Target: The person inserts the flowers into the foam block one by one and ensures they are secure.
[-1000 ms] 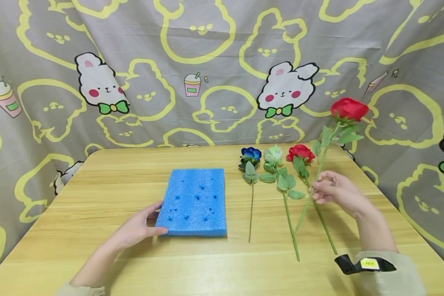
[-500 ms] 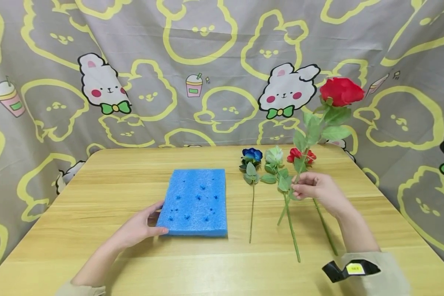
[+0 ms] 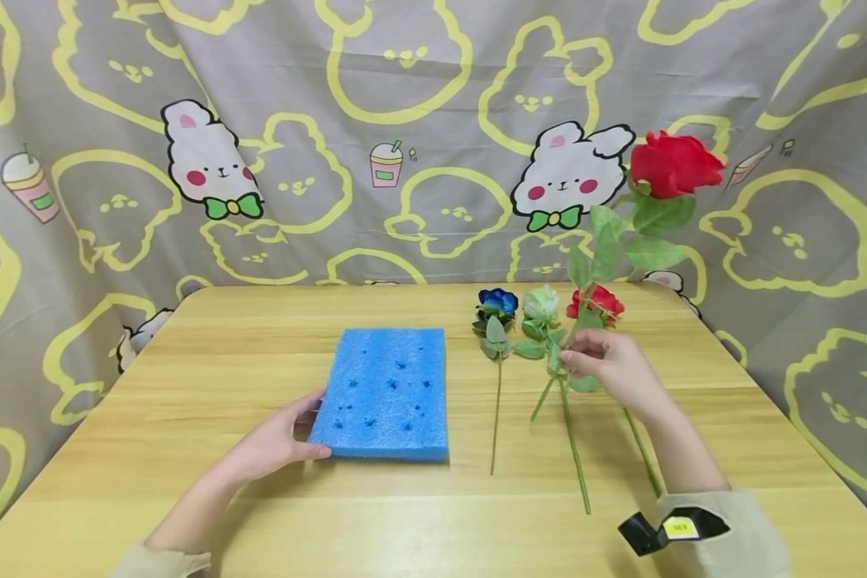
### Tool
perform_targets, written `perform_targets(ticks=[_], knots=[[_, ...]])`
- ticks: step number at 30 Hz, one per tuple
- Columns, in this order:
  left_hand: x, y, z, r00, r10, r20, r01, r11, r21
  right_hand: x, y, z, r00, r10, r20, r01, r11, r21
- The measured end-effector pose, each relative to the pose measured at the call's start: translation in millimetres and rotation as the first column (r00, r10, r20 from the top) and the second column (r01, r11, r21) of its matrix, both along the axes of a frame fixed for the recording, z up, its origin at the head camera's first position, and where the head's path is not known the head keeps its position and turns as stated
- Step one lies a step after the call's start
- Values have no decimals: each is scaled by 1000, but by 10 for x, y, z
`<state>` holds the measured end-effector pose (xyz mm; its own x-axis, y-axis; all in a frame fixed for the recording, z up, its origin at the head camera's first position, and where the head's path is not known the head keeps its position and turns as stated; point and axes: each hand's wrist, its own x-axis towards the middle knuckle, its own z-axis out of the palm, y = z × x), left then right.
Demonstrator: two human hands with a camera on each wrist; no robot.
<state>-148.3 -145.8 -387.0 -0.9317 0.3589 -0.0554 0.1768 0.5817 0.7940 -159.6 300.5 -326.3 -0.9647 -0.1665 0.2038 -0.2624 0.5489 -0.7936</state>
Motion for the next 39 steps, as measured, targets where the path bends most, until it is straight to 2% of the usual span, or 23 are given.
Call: perform_targets(ticks=[10, 17, 26, 34, 39], knots=[[10, 11, 17, 1000, -23, -8, 23, 1000, -18, -62, -299, 159, 998, -9, -61, 14, 996, 85], [5, 18, 36, 999, -38, -27, 37, 999, -16, -157, -579, 213, 990, 31, -137, -23, 998, 61], [9, 19, 22, 998, -48, -28, 47, 998, -33, -316, -900, 251, 991, 63, -117, -54, 995, 78], [18, 25, 18, 999, -38, -13, 37, 998, -47, -436, -1117, 293, 989, 83, -123, -81, 996, 23], [34, 35, 16, 1000, -20, -17, 19, 997, -69, -522, -1215, 292, 983, 122, -140, -121, 993, 13]])
